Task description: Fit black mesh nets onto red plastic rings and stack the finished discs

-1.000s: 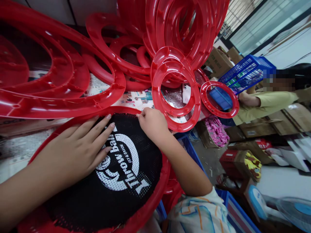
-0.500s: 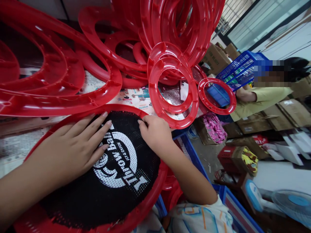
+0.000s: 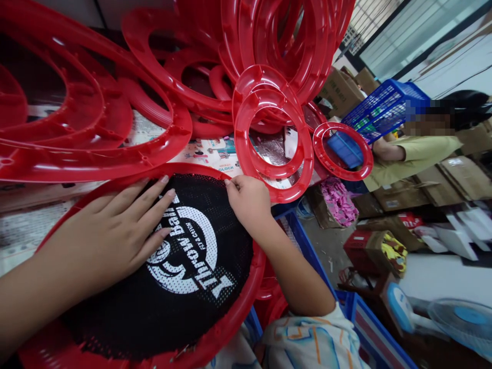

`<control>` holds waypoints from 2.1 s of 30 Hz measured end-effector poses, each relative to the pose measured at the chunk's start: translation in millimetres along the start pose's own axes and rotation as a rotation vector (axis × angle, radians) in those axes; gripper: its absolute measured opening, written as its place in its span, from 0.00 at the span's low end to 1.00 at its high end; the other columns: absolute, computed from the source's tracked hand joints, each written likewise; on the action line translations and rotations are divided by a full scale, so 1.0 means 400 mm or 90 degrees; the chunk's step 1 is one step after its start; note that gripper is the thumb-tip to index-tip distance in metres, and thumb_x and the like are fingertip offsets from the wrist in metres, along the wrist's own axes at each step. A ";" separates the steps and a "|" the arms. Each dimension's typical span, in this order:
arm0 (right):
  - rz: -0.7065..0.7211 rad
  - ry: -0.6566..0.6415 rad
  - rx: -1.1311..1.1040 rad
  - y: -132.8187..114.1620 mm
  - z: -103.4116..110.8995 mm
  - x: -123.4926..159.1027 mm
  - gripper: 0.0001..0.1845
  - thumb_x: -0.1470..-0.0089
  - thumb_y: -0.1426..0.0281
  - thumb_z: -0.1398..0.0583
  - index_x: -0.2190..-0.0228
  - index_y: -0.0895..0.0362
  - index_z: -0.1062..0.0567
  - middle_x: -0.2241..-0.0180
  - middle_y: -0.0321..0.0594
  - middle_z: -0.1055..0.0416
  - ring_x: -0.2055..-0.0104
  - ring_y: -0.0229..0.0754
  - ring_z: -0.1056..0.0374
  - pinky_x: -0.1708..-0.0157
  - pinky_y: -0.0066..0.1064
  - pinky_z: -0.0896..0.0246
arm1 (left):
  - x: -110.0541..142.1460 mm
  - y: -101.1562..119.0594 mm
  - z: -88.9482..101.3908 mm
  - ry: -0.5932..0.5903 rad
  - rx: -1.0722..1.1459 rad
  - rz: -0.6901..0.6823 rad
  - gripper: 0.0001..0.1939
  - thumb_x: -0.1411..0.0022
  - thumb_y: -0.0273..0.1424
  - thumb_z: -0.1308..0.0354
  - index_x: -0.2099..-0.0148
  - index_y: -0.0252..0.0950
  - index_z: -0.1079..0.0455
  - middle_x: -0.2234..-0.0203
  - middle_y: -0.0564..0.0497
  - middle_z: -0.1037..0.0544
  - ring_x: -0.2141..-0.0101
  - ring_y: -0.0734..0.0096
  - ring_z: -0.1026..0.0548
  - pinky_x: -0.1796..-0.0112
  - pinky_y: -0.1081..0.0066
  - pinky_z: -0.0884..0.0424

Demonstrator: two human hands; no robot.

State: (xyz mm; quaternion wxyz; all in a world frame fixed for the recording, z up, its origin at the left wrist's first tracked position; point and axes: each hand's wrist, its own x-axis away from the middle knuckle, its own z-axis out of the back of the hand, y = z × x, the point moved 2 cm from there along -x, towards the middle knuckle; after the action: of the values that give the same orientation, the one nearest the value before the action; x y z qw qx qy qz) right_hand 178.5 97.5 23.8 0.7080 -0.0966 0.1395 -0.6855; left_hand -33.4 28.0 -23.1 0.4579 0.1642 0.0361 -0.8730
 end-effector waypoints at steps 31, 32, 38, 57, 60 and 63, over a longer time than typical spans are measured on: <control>-0.034 -0.062 0.014 0.007 0.022 0.016 0.10 0.45 0.67 0.40 0.75 0.58 0.25 0.77 0.38 0.27 0.74 0.38 0.35 0.72 0.30 0.47 | 0.008 0.000 0.000 -0.027 0.030 0.019 0.28 0.32 0.31 0.63 0.36 0.21 0.41 0.35 0.31 0.44 0.40 0.35 0.38 0.52 0.45 0.34; -0.040 -0.059 -0.018 0.015 0.027 0.031 0.09 0.45 0.67 0.40 0.74 0.57 0.25 0.76 0.37 0.26 0.74 0.38 0.34 0.71 0.30 0.46 | 0.008 -0.001 0.000 -0.032 0.039 0.024 0.28 0.32 0.31 0.63 0.36 0.21 0.41 0.35 0.32 0.45 0.39 0.35 0.39 0.51 0.44 0.35; -0.056 -0.041 -0.074 0.022 0.044 0.114 0.06 0.49 0.67 0.37 0.73 0.56 0.24 0.73 0.37 0.24 0.72 0.38 0.32 0.70 0.30 0.42 | 0.006 -0.003 0.003 -0.071 0.097 0.049 0.29 0.33 0.32 0.61 0.34 0.25 0.44 0.34 0.33 0.46 0.37 0.36 0.43 0.49 0.41 0.37; 0.007 -0.089 0.054 -0.006 0.081 0.095 0.11 0.41 0.73 0.47 0.68 0.57 0.25 0.65 0.45 0.25 0.61 0.45 0.31 0.58 0.35 0.41 | 0.002 -0.003 0.013 -0.082 0.093 0.042 0.30 0.32 0.32 0.66 0.36 0.21 0.42 0.34 0.32 0.47 0.38 0.33 0.42 0.51 0.39 0.35; 0.016 -0.093 -0.006 -0.017 0.075 0.100 0.11 0.39 0.72 0.49 0.71 0.56 0.30 0.67 0.42 0.27 0.65 0.41 0.33 0.63 0.32 0.42 | 0.003 -0.004 0.016 -0.120 0.118 0.064 0.30 0.33 0.33 0.67 0.35 0.22 0.44 0.34 0.34 0.47 0.36 0.36 0.44 0.49 0.38 0.37; -0.009 -0.097 -0.076 -0.012 0.054 0.097 0.10 0.39 0.71 0.50 0.68 0.56 0.30 0.70 0.38 0.28 0.70 0.38 0.35 0.67 0.30 0.43 | 0.005 -0.005 0.015 -0.146 0.140 0.082 0.31 0.33 0.33 0.68 0.34 0.24 0.44 0.34 0.36 0.44 0.36 0.37 0.45 0.47 0.37 0.39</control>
State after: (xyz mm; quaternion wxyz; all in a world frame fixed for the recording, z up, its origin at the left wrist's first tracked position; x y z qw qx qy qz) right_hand 182.1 57.3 43.3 0.7048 -0.1915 0.1247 -0.6716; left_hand -37.5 26.3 -18.3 0.4934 0.1145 -0.1224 -0.8535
